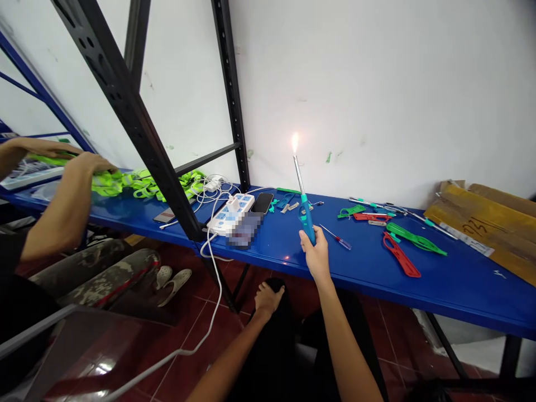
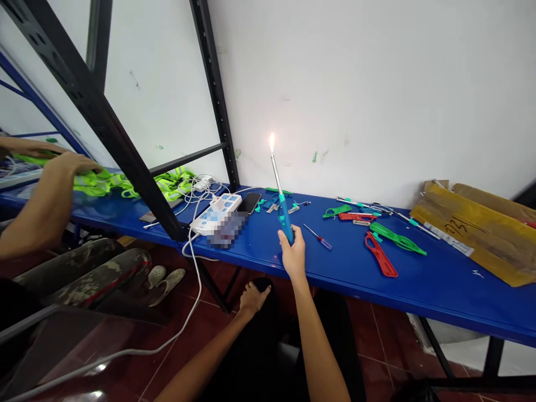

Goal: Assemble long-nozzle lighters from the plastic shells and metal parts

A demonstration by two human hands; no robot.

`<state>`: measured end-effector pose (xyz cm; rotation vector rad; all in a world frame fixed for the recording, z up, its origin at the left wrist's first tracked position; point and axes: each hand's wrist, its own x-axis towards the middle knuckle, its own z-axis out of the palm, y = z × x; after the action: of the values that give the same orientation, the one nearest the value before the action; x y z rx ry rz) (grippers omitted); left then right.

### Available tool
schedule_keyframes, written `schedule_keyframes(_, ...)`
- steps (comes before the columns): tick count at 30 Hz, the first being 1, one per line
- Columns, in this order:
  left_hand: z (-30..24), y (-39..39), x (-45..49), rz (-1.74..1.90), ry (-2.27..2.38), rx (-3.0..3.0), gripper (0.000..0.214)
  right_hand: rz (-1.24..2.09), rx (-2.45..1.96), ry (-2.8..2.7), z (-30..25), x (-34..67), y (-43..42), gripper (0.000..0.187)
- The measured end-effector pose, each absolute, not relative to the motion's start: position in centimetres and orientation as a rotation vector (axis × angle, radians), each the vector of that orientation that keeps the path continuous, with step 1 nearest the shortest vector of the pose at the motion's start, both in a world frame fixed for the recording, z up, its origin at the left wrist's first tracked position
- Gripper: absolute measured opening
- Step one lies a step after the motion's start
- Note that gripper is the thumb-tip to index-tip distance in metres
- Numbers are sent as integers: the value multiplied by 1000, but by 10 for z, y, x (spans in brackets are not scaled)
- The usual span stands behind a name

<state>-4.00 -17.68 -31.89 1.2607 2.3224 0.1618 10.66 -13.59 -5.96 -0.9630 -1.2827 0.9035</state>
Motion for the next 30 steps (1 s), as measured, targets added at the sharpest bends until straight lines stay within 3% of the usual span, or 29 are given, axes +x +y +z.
schedule_keyframes(13, -318, -176, -37, 170, 2331, 1268, 98, 994, -1007, -1553, -46, 108, -142, 38)
schedule_keyframes(30, -316, -179, -35, 174, 2301, 1290, 99, 1084, -929, -1310, -49, 106, -143, 43)
